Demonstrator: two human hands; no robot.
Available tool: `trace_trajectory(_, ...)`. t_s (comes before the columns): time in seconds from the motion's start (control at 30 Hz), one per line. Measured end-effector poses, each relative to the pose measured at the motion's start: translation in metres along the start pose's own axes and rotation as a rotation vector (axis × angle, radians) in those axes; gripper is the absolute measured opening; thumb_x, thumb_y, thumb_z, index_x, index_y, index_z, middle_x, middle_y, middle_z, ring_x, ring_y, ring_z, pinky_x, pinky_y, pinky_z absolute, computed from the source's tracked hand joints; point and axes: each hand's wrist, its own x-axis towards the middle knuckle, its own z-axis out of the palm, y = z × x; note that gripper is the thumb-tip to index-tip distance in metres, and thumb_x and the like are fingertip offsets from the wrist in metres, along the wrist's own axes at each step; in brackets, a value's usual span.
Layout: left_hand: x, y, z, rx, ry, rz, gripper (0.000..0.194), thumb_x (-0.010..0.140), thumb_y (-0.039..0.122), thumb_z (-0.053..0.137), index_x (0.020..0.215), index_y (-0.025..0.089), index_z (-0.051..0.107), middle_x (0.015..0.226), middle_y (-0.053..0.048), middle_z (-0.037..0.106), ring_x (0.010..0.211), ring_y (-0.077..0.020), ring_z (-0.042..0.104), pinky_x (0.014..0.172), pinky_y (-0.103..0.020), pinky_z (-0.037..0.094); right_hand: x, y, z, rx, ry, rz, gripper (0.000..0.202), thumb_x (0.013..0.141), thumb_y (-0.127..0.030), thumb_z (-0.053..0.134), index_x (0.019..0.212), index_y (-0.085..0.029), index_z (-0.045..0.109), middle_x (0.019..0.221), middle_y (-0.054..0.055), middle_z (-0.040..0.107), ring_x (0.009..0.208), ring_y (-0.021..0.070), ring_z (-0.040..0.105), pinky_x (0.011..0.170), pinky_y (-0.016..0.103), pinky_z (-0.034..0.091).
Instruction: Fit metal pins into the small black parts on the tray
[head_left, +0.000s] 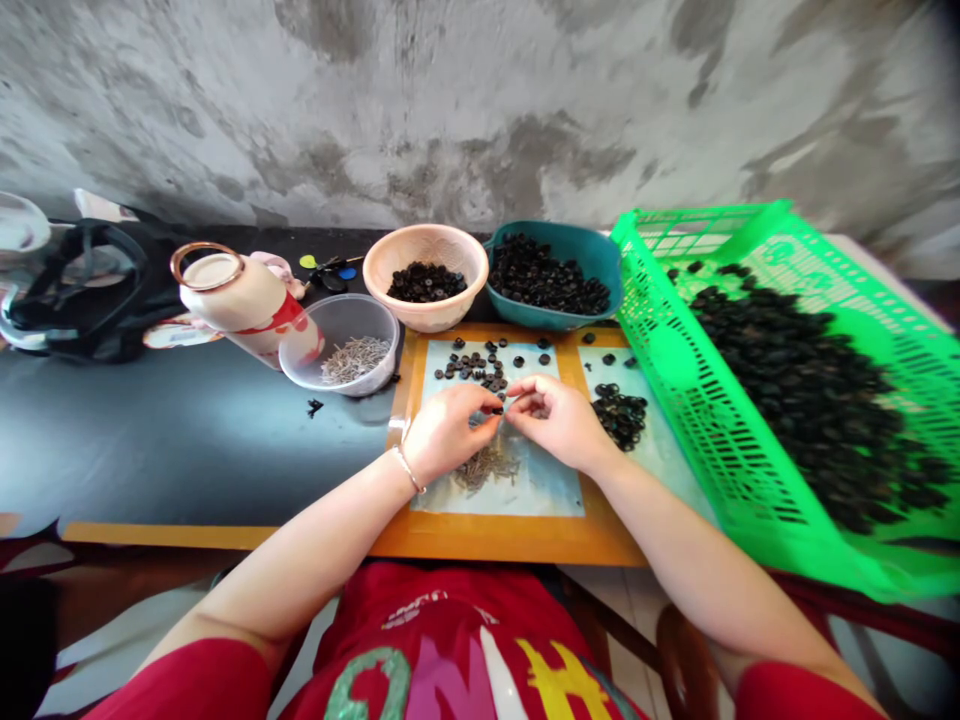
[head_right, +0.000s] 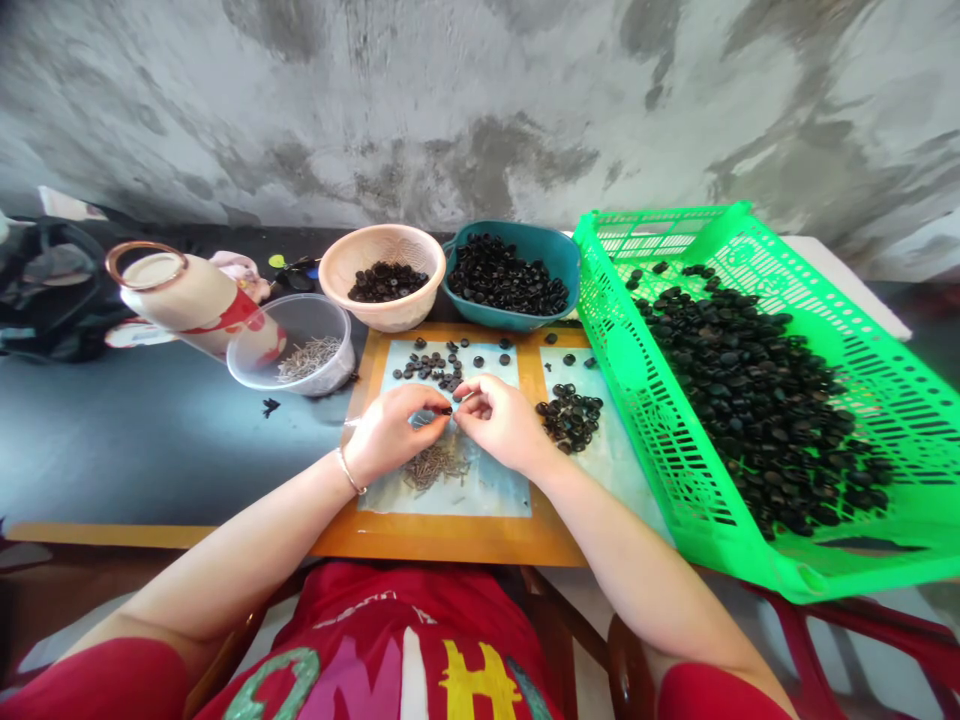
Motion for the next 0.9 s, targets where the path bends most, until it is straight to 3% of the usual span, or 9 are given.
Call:
trace_trajectory(0.37, -0.004, 0.001, 0.001, 0.114, -0.096, 0.022, 0.012, 0.085, 0.02, 0.063, 0.095, 0.019, 0.07, 0.095, -0.006, 0.076, 0.091, -0.0212, 0.071, 0.084, -0.033, 0.055, -0.006, 0.002, -0.004, -0.145, -0.03, -0.062, 0.026, 0.079, -0.019, 0.064, 0.105, -0.02, 0.06, 0.074, 0.0, 0.071, 0.063, 0.015, 0.066, 0.062, 0.028, 0.052)
trace_trajectory(0.6, -0.001, 0.001, -0.003, -0.021, -0.153, 0.049, 0.009, 0.087, 0.021, 0.064, 0.091, 0.02, 0.073, 0.09, -0.004, 0.075, 0.087, -0.0184, 0.069, 0.081, -0.03, 0.053, -0.01, -0.004, -0.008, -0.148, -0.08, -0.058, 0.026, 0.083, -0.02, 0.064, 0.109, -0.019, 0.062, 0.079, 0.001, 0.074, 0.07, 0.0159, 0.069, 0.069, 0.029, 0.054)
trace_trajectory(0.77, -0.001, 0.004, -0.004, -0.141, -0.142, -0.06, 0.008, 0.083, 0.017, 0.068, 0.087, 0.021, 0.074, 0.09, -0.004, 0.076, 0.086, -0.0178, 0.069, 0.08, -0.03, 0.053, -0.01, -0.006, -0.004, -0.093, -0.069, -0.025, 0.024, 0.082, -0.017, 0.067, 0.105, -0.018, 0.065, 0.077, 0.0, 0.074, 0.071, 0.0154, 0.07, 0.071, 0.028, 0.055)
trace_trajectory(0.9, 0.001, 0.008, 0.0, -0.338, -0.091, -0.352, 0.008, 0.076, 0.02, 0.074, 0.083, 0.019, 0.073, 0.083, -0.005, 0.076, 0.077, -0.019, 0.07, 0.072, -0.031, 0.055, -0.009, -0.01, -0.008, -0.076, -0.045, -0.034, 0.029, 0.083, -0.019, 0.067, 0.112, -0.018, 0.065, 0.083, 0.002, 0.076, 0.076, 0.0167, 0.071, 0.075, 0.03, 0.055)
